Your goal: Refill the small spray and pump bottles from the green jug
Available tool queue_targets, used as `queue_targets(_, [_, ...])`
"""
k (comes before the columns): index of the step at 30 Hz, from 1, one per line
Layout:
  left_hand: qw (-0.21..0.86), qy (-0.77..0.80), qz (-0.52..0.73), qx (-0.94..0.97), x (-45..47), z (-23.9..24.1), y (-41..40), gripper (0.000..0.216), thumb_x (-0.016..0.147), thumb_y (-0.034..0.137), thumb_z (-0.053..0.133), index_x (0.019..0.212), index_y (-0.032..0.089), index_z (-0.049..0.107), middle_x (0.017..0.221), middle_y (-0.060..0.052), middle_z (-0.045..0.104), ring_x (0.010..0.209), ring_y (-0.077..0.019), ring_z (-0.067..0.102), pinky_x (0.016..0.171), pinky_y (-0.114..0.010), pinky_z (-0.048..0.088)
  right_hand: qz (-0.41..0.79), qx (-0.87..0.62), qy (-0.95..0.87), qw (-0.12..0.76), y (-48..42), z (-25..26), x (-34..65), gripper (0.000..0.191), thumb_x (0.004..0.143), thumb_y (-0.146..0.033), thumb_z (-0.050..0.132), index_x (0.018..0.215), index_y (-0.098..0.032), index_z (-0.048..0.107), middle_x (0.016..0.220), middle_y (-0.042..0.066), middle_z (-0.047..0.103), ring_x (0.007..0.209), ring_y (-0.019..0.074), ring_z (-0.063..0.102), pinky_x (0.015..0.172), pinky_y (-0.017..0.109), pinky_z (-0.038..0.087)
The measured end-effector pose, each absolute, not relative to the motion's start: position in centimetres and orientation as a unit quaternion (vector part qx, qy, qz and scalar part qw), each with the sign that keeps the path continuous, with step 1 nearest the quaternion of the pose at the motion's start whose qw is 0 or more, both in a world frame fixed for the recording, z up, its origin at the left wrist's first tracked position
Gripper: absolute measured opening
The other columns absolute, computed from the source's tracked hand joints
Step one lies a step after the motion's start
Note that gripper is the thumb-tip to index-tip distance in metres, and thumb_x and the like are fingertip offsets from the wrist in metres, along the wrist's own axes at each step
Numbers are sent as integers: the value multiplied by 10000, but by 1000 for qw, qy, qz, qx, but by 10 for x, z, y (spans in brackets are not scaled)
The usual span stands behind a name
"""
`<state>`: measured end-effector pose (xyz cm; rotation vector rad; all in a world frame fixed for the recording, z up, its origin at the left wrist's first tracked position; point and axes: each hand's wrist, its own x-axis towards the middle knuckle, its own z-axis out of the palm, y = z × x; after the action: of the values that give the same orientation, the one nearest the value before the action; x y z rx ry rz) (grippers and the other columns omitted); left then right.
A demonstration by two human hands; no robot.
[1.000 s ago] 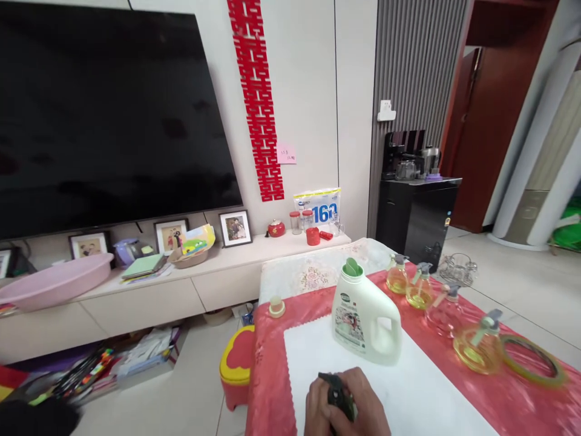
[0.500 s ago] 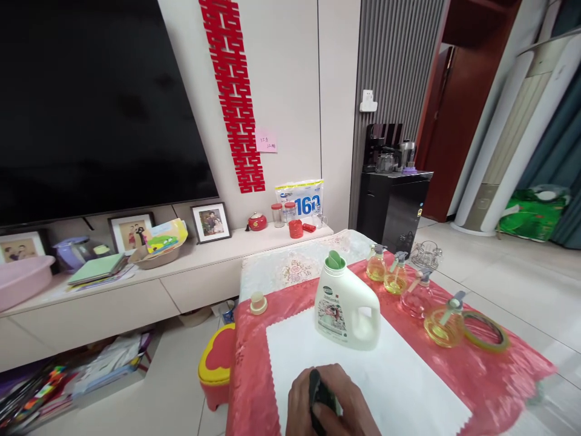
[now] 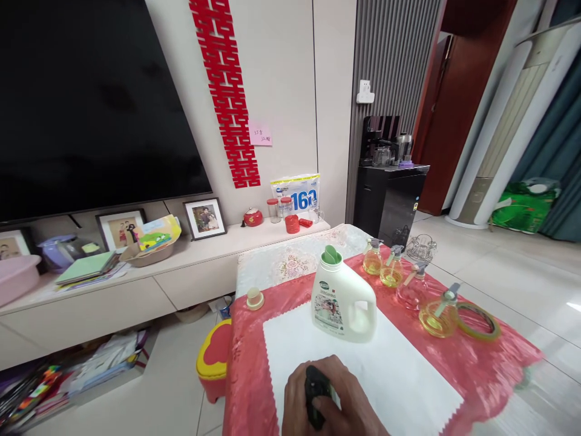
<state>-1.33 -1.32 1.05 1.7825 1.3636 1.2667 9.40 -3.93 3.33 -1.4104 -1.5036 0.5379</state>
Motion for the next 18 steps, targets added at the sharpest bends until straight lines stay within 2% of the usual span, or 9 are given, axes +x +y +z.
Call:
queue_targets(3, [288, 496, 479, 664, -12, 7, -10, 282, 838, 471, 627, 1021, 286, 736, 990, -125, 743, 998, -337, 692, 855, -458, 594, 263, -556, -641, 458, -30, 41, 96, 116, 756, -189, 572, 861, -213, 614, 908, 41, 585, 845, 168, 564, 740, 260, 506])
queue_targets(6, [280, 481, 495, 667, -9, 1, -10, 286, 873, 441, 568, 1028, 257, 723, 977, -126, 729, 972, -312, 687, 843, -443, 593, 268, -579, -640, 427, -23, 43, 96, 147, 672, -115, 578, 797, -192, 577, 878, 27, 568, 811, 149, 548, 710, 251, 481])
queue_targets(7, [272, 478, 501, 668, -8, -1, -11, 295, 873, 434, 565, 1051, 253, 714, 992, -125, 724, 976, -309, 685, 847, -443, 591, 267, -584, -640, 422, -24, 41, 96, 194, 674, -107, 579, 845, -197, 603, 884, 25, 576, 820, 150, 556, 727, 256, 486])
queue_targets(9, [255, 479, 511, 667, -6, -4, -11, 306, 863, 416, 578, 1089, 251, 700, 1022, -127, 717, 981, -305, 684, 856, -442, 588, 256, -586, -634, 434, -27, 36, 96, 358, 723, -135, 604, 1065, -234, 647, 1006, 33, 619, 942, 172, 589, 841, 280, 506])
queue_targets(12, [241, 485, 518, 662, -4, -7, -12, 305, 847, 389, 603, 1105, 254, 694, 1026, -130, 714, 963, -301, 687, 857, -440, 589, 240, -595, -603, 474, -34, 24, 101, 565, 826, -215, 601, 1379, -308, 533, 1286, 37, 592, 1185, 199, 566, 1024, 314, 478])
queue_targets(16, [233, 486, 507, 672, -2, -13, -10, 372, 840, 408, 601, 1166, 241, 670, 1069, -146, 711, 1024, -316, 678, 893, -462, 581, 293, -564, -613, 469, -31, 21, 115, 558, 906, -305, 583, 1453, -276, 475, 1374, 61, 573, 1245, 205, 567, 1082, 339, 465])
queue_targets(18, [224, 477, 505, 684, -4, -21, -8, 436, 818, 421, 624, 1211, 234, 640, 1125, -150, 704, 1073, -327, 667, 923, -483, 571, 329, -528, -617, 482, -28, 30, 120, 533, 926, -372, 589, 1434, -242, 493, 1380, 89, 569, 1268, 218, 557, 1094, 355, 461])
